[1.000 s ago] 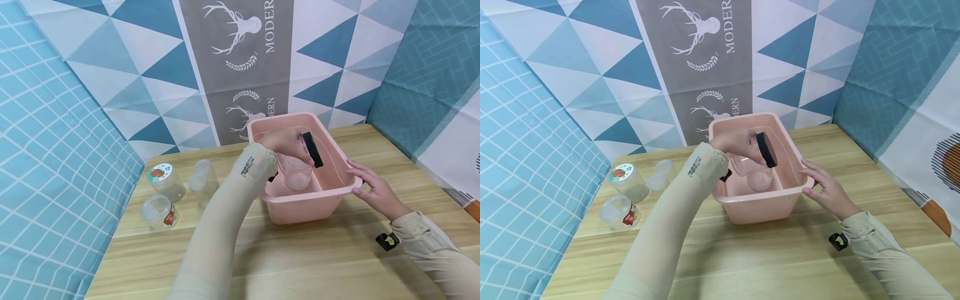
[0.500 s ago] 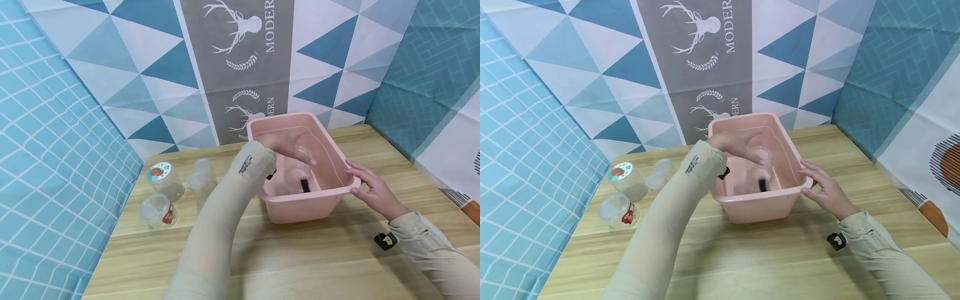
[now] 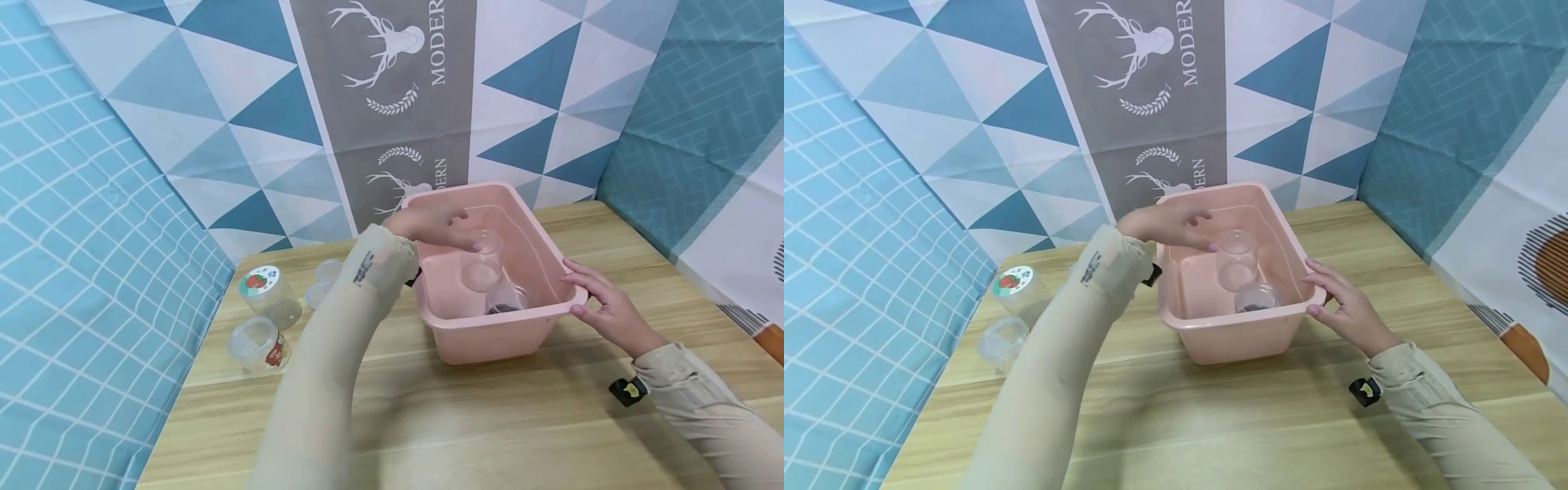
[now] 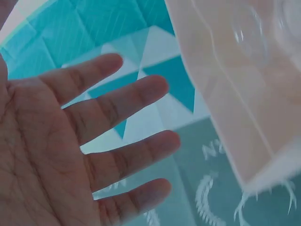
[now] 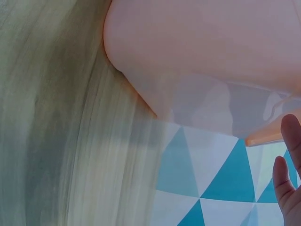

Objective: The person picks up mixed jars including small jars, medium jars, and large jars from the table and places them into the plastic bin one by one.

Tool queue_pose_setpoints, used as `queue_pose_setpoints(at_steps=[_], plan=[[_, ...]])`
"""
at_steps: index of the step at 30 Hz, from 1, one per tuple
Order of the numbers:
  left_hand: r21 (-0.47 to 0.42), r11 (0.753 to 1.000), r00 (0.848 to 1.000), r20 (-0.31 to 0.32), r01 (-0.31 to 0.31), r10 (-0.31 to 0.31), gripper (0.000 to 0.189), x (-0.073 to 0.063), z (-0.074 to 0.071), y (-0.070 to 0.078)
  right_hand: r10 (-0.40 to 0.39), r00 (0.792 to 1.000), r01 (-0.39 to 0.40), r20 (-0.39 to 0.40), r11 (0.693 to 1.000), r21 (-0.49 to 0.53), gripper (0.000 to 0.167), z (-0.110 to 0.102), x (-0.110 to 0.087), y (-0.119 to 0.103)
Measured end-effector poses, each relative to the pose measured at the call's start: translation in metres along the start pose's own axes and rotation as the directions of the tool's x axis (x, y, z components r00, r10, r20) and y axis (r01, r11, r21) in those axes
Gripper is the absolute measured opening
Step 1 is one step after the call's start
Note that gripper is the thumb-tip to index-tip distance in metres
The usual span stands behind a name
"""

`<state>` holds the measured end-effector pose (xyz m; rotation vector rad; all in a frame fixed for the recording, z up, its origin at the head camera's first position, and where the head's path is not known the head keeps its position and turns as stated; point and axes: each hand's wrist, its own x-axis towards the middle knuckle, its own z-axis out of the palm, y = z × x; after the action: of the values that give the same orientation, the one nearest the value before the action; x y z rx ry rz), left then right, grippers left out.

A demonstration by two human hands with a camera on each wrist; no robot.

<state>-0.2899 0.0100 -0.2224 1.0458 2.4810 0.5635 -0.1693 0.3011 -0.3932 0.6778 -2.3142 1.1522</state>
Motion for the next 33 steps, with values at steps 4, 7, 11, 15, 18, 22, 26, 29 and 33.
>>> queue_pose_setpoints(at_steps=[4, 7, 11, 15, 18, 22, 26, 29, 33], plan=[[0.045, 0.998, 0.999, 0.007, 0.039, -0.04, 0.079, -0.016, -0.007, -0.011, -0.001, 1.0, 0.001, 0.001, 1.0, -0.012, 0.04, 0.0, 0.001, 0.001], [0.078, 0.992, 0.995, 0.002, 0.1, -0.1, 0.078, -0.029, -0.013, -0.018, 0.004, 1.0, -0.003, 0.013, 0.999, -0.033, 0.041, 0.0, 0.004, 0.0], [0.14, 0.973, 0.983, -0.035, 0.183, -0.179, 0.079, -0.044, -0.021, -0.02, 0.007, 1.0, -0.006, 0.023, 0.998, -0.057, 0.041, -0.003, 0.006, 0.0], [0.178, 0.965, 0.981, -0.068, 0.191, -0.181, 0.079, -0.054, -0.027, -0.018, -0.004, 1.0, 0.005, 0.017, 0.999, -0.047, 0.041, -0.004, 0.005, 0.0], [0.175, 0.963, 0.978, -0.082, 0.203, -0.191, 0.081, -0.061, -0.029, -0.018, -0.012, 1.0, 0.012, 0.013, 1.0, 0.004, 0.042, -0.005, 0.003, 0.001], [0.141, 0.957, 0.966, -0.093, 0.252, -0.24, 0.085, -0.074, -0.03, -0.023, -0.008, 1.0, 0.008, 0.013, 0.998, 0.062, 0.042, -0.005, 0.003, 0.001], [0.104, 0.959, 0.961, -0.108, 0.265, -0.254, 0.089, -0.088, -0.033, -0.033, 0.0, 1.0, -0.001, 0.01, 0.998, 0.07, 0.042, -0.005, 0.003, 0.001], [0.089, 0.963, 0.961, -0.137, 0.254, -0.241, 0.094, -0.097, -0.033, -0.041, 0.009, 1.0, -0.01, 0.008, 0.998, 0.059, 0.042, -0.005, 0.003, 0.001], [0.081, 0.963, 0.947, -0.221, 0.258, -0.235, 0.097, -0.108, -0.032, -0.049, 0.02, 1.0, -0.02, 0.006, 0.999, 0.042, 0.042, -0.005, 0.002, 0.002]])
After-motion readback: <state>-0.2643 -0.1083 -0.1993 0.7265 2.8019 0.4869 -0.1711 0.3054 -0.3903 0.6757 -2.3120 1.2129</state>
